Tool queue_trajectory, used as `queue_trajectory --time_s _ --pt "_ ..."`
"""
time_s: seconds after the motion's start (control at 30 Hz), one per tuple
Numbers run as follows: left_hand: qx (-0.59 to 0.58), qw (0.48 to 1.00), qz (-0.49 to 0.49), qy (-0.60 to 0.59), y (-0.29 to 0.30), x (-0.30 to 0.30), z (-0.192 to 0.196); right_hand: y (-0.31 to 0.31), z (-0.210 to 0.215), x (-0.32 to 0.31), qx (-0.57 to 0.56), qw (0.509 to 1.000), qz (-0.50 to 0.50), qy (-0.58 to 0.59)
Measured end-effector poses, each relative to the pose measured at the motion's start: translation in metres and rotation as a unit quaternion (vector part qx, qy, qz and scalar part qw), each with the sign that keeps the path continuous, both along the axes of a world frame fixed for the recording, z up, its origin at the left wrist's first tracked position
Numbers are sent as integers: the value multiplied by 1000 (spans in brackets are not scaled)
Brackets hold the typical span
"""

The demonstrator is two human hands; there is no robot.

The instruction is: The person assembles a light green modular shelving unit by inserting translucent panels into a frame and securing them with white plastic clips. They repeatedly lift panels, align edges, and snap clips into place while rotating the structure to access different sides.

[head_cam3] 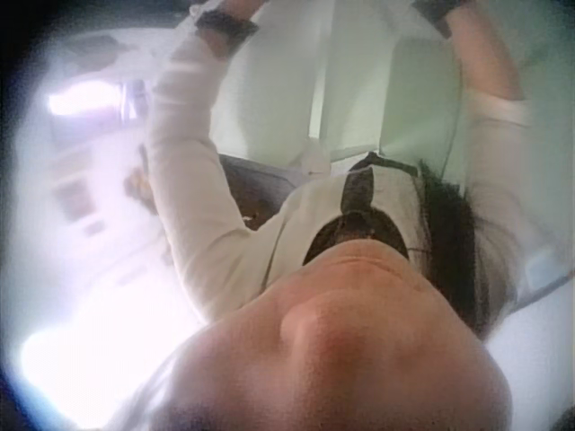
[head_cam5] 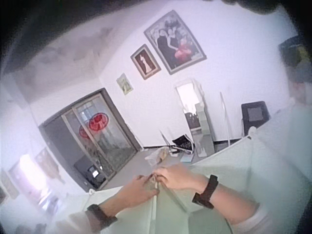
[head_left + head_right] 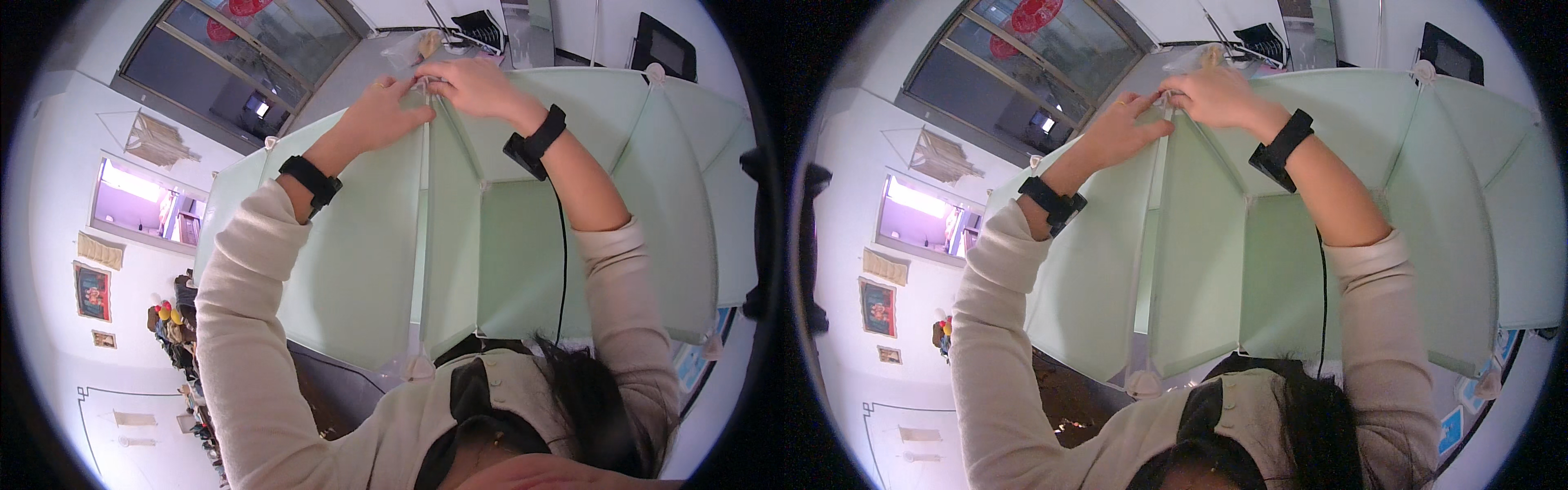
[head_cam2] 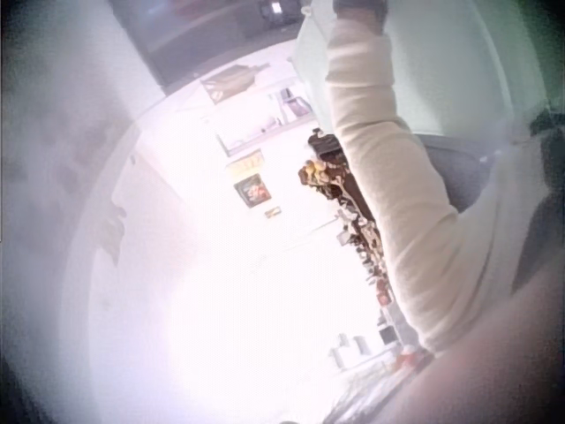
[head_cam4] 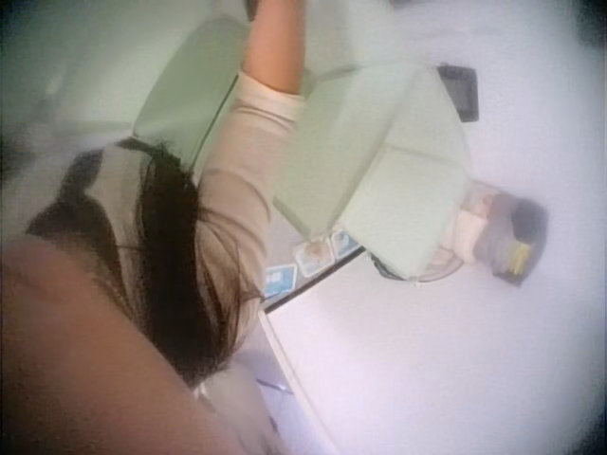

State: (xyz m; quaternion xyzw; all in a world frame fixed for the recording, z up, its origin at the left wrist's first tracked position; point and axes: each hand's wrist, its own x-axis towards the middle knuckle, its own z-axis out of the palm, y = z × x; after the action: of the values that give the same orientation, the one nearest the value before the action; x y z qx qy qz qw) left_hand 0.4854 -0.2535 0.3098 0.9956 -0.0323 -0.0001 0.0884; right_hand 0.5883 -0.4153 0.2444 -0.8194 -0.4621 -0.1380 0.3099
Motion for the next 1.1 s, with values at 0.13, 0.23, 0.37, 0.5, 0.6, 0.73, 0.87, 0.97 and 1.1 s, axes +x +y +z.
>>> queue_trajectory --time_s 0.13,0.23,0.37,0.5,0.6,0.73,0.87,0.97,1.1 --pt "12 1000 8 12 3 1 -5 0 -7 3 22 999 12 -35" --pt "20 1000 0 11 5 1 -5 -1 -7 4 36 998 20 -53" --pt "52 998 -13 13 7 0 -8 -2 -4 2 23 999 15 -35" --pt "75 997 -16 8 9 -1 -13 -4 -2 0 13 999 3 -43" --pt "93 995 -16 10 11 -1 -15 -5 -1 -1 30 998 17 -45" --pt "97 995 -17 12 11 0 -18 -4 -1 0 43 997 27 -53" --pt "89 996 -1 10 9 -2 -26 -5 -3 1 48 997 32 -46" --pt "105 994 -1 -10 14 -4 -31 -4 -5 2 58 997 26 -54" --pt "122 991 -21 -54 33 -4 -33 -3 -6 4 40 998 17 -46"
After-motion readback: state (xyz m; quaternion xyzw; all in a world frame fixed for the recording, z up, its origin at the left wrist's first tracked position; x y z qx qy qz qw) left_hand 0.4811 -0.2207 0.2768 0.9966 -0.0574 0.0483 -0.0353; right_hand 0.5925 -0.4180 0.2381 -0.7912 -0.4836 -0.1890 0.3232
